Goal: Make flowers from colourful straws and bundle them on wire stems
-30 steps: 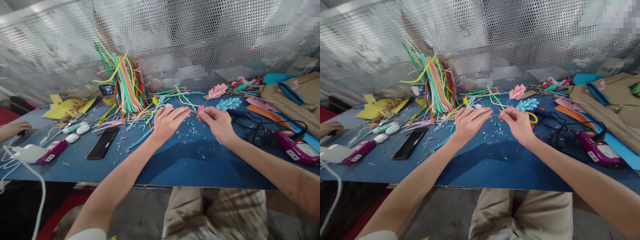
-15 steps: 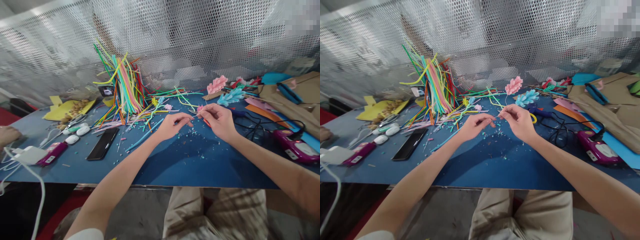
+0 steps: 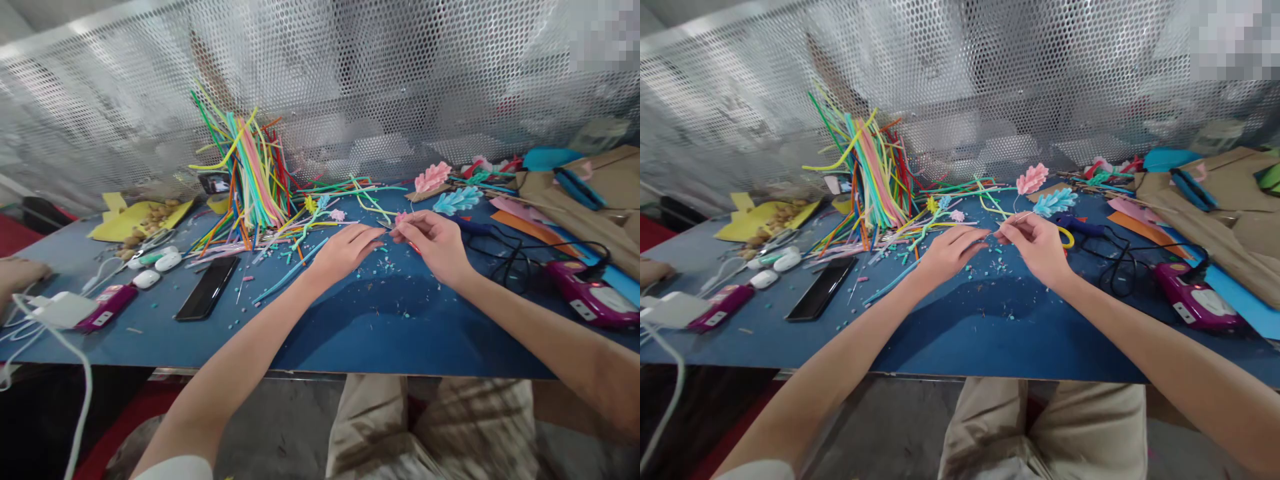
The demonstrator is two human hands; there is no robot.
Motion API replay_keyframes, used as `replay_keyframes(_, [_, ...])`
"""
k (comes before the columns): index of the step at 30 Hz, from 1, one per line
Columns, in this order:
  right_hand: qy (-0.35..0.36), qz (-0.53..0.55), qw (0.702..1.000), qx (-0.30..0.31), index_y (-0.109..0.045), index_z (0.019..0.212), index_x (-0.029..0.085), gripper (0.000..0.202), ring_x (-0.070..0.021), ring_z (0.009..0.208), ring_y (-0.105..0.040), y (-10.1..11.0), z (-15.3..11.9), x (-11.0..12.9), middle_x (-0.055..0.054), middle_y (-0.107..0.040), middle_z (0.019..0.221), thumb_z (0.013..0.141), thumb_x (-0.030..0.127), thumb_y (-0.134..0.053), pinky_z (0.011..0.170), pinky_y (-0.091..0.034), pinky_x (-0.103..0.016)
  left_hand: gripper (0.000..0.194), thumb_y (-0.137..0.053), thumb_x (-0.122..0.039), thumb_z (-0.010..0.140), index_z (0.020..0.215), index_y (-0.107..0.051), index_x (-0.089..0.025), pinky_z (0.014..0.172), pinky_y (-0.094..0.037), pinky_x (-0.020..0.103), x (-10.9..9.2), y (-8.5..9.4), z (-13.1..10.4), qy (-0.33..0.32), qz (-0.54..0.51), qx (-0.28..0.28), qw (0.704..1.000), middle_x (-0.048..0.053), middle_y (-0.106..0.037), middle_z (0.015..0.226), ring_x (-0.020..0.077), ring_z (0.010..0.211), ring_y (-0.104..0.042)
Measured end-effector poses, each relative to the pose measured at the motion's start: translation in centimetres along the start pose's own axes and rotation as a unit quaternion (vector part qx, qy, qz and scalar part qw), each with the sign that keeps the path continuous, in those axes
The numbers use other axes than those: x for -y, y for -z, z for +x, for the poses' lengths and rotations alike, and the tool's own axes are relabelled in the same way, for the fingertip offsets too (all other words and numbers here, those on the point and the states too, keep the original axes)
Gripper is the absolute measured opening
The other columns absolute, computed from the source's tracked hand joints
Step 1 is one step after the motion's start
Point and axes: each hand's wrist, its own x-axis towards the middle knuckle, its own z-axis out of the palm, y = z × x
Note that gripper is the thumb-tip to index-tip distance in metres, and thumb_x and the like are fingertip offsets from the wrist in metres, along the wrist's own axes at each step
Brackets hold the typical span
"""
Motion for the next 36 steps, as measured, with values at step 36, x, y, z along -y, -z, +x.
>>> replay_keyframes(36, [0.021,0.004,0.999,0.023,-0.074,0.095,0.021,0.018,-0.0188,0.087,-0.072,0.4,0.2,-0.1,-0.004,-0.076,0.092,0.081,0.029,-0.080,0.085,-0.059,-0.038,0.018,-0.063,-0.035,0.097,0.107,-0.067,-0.020,0.073,-0.053,0.027,-1.1,-1.1,-0.1,0.099,-0.129,-0.035,0.986,0.004,-0.078,0.095,0.0132,0.081,-0.071])
